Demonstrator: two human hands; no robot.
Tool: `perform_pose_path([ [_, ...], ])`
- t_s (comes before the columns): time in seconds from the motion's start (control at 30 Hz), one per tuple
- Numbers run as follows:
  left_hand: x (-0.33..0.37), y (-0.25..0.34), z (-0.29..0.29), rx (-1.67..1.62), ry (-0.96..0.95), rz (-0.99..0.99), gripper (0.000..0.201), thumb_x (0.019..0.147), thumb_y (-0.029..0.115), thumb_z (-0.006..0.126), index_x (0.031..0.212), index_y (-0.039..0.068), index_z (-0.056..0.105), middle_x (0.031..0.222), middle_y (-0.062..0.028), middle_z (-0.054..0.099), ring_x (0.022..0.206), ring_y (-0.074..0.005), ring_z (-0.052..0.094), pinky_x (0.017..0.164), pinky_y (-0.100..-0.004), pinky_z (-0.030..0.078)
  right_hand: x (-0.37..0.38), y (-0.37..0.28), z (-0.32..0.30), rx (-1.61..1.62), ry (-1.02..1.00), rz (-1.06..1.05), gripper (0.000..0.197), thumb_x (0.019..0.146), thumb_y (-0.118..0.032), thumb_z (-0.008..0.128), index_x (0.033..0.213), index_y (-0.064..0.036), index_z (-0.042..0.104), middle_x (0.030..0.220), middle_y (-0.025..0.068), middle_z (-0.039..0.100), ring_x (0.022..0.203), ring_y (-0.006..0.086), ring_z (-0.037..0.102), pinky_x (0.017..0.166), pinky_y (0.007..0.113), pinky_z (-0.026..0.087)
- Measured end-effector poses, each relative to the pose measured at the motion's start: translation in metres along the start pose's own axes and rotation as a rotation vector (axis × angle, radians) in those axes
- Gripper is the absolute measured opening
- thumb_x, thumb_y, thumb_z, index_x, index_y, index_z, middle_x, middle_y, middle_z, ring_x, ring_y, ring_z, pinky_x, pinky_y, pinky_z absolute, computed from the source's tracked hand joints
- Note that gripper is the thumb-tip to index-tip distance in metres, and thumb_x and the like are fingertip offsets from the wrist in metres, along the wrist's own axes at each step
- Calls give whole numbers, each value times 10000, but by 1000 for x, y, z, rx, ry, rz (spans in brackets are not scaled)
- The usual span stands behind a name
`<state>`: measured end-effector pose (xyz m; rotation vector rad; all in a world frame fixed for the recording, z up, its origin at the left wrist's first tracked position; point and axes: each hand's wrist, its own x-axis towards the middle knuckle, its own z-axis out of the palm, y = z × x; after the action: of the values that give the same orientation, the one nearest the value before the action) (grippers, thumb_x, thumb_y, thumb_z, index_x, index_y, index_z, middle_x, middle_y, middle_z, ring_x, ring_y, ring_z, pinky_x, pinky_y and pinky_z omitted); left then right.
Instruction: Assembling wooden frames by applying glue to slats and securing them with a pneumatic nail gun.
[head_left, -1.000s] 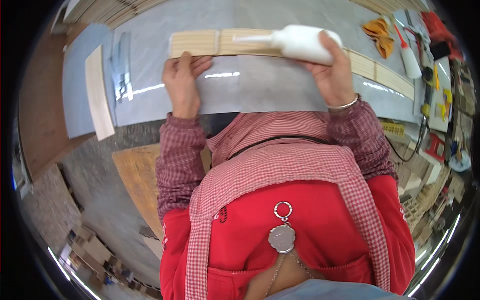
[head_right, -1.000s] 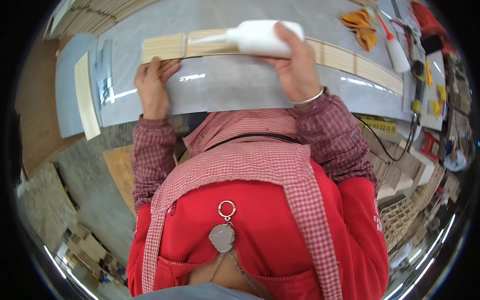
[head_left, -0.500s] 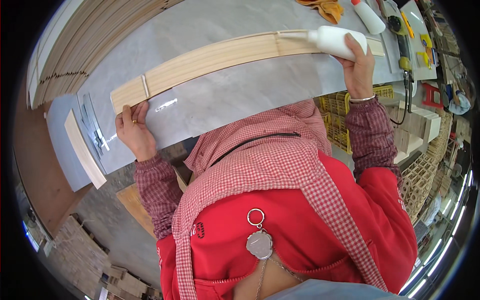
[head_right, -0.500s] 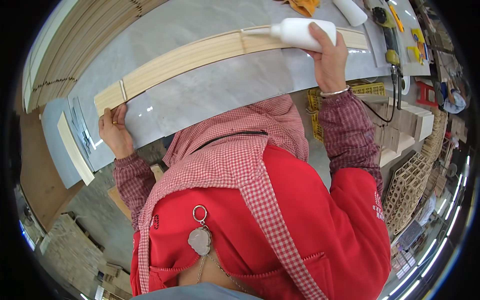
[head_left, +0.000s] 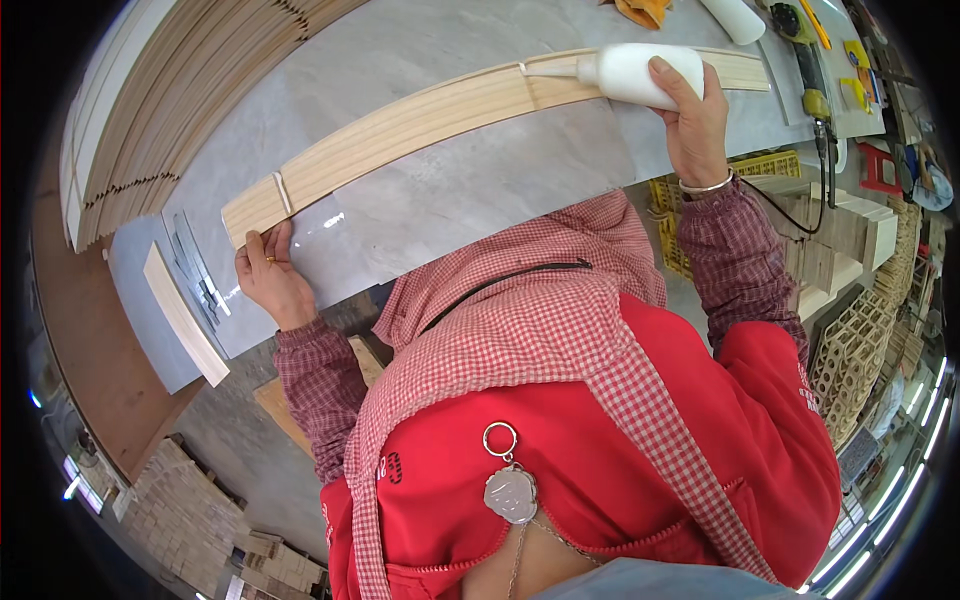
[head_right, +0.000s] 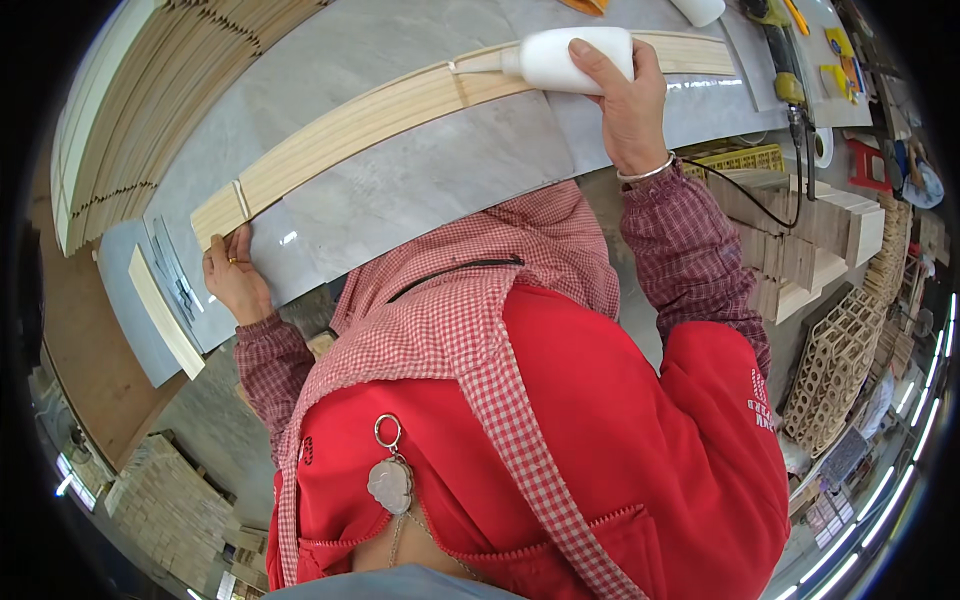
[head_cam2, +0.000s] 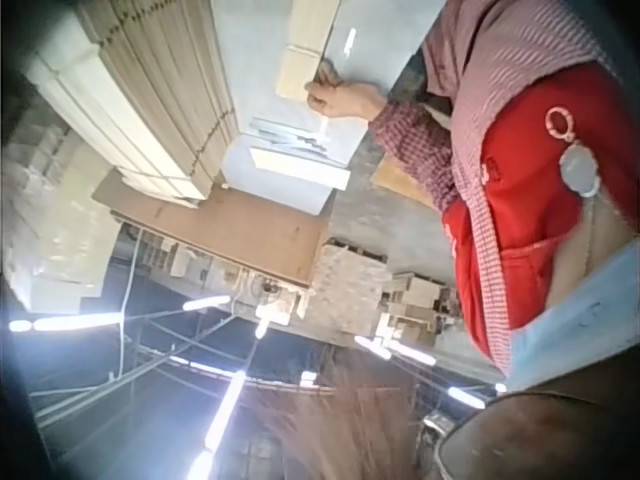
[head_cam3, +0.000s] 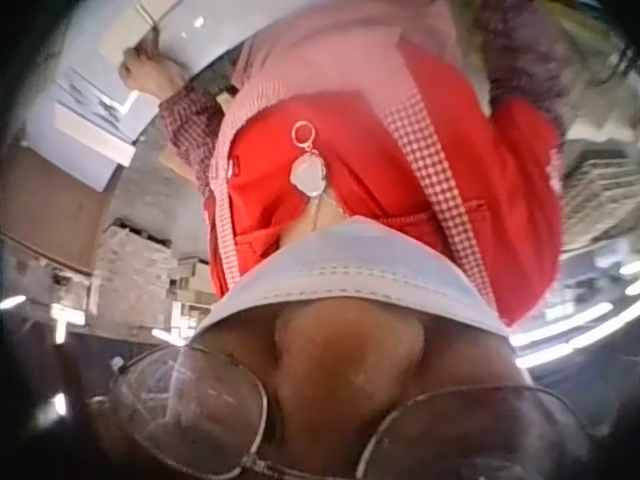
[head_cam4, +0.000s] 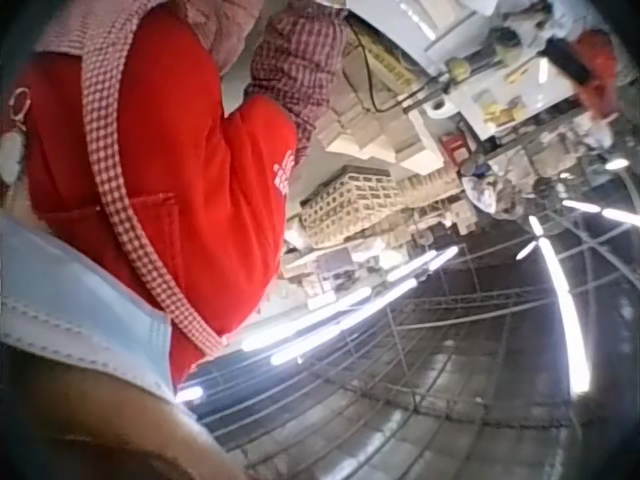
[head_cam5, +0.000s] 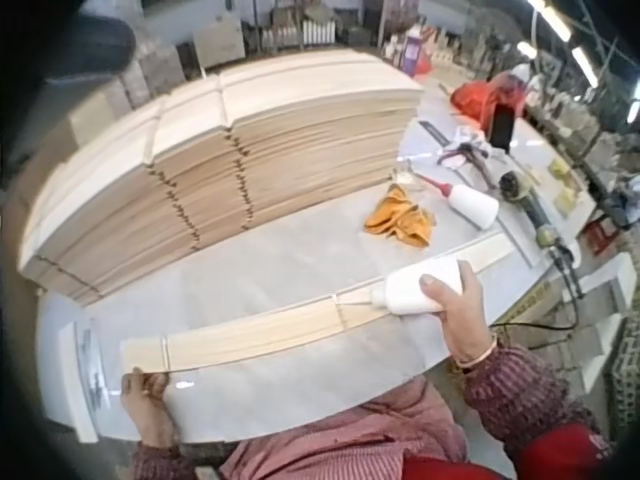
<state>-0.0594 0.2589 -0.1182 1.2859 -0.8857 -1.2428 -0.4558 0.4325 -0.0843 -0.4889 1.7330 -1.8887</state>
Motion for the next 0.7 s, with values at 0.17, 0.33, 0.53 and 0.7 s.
perform_pose_path([
  [0.17,2,-1,-1,5,-12,8,106,909,74,505,922,-22,462,850,-137,586,761,-199,618,761,-280,544,-11,1,-12,16,-22,23,474,777,-142,696,1113,58,429,1021,171,529,871,228,584,753,272,507],
  [0.33,2,-1,0,17,-21,14,111,910,81,504,923,-22,464,852,-136,585,766,-196,617,766,-282,544,-20,-5,-24,95,-21,109,482,772,-139,699,1109,65,422,1016,179,525,875,240,585,754,281,512],
  [0.53,0,-1,1,26,-12,10,125,919,100,495,924,-22,468,862,-127,580,770,-192,617,771,-281,543,0,-14,-58,252,112,87,425,824,-171,622,1127,64,438,1050,180,536,891,238,593,753,268,516],
  [0.7,-2,1,3,68,-3,29,138,928,116,485,925,-21,471,878,-118,572,776,-188,616,775,-275,540,12,-16,-70,93,175,-65,442,816,-166,641,1129,63,428,1055,188,527,897,246,595,757,280,524],
])
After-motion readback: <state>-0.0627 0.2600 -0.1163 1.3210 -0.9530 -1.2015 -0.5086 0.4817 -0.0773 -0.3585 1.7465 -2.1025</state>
